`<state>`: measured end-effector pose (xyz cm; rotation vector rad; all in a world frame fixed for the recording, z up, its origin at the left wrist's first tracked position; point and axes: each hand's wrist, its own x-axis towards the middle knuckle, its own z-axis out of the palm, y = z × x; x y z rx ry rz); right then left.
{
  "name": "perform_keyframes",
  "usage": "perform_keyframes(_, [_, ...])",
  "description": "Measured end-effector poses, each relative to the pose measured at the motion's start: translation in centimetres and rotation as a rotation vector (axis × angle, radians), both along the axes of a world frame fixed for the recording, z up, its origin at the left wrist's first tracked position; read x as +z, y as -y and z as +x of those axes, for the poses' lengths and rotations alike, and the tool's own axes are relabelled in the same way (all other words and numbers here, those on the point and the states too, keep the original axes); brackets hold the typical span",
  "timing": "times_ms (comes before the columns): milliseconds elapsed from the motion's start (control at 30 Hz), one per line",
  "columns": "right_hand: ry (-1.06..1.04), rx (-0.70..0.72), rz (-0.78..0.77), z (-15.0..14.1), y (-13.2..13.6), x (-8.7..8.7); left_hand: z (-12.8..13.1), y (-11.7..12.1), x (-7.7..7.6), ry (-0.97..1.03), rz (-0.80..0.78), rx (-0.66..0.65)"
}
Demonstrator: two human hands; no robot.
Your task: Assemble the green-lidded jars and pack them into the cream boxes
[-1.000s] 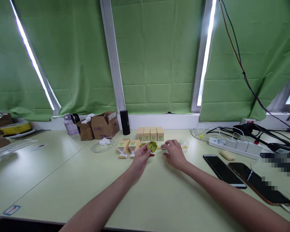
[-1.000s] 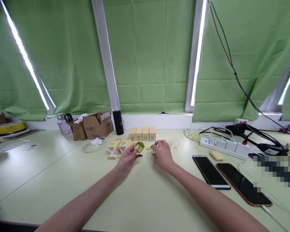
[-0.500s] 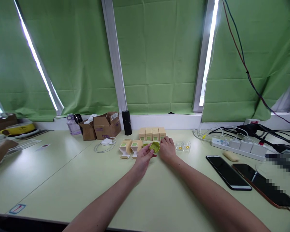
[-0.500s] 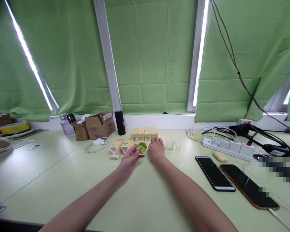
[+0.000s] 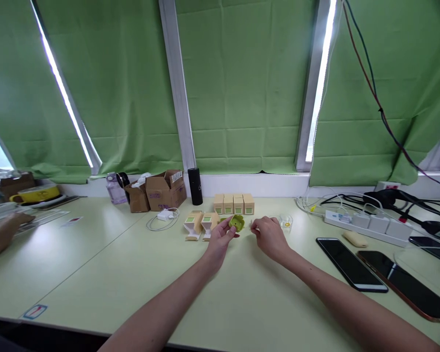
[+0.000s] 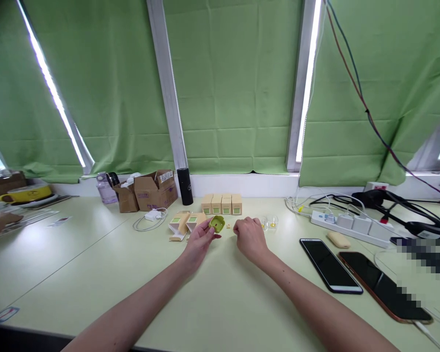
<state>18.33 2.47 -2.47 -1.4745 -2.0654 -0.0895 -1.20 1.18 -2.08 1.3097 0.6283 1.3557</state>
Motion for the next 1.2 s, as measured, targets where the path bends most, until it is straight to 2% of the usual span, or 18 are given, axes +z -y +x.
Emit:
perform_keyframes(100, [-0.103,0.034,-0.058,1.2,1.5,-0.3,0.1,-0.1,-0.3,0.0,-0.004,0.002])
perform_keyframes(267, [-0.589,0.224,-0.25,2.2,2.0,-1.2,0.2,-0.3,-0.6,-0.027,0.009,-0.003])
perform_keyframes(400, [-0.829,0.326,-0.323,2.3,1.7,-1.4,0.2,-0.4,-0.7,-0.046,0.007,0.003])
perform_keyframes(700, [-0.976,0.369,-0.311,2.4,1.8,-0.5,0.3,-0.7,-1.2,-0.083,0.039,-0.026])
perform_keyframes(867, [-1.112,0.411,-0.439,2.5,2.4,0.4,0.4,-0.9,-1.3,-0.084,0.035,-0.026])
perform_keyframes(967, [-1.167,0.448,-0.454,2.5,2.7,0.8,0.4,-0.8,-1.2,-0.085,0.031,-0.029])
perform_keyframes(1200, [-1.264,0.506,-0.537,2.5,2.7,0.5,0.5,-0.5,-1.1,-0.093,0.034,-0.03])
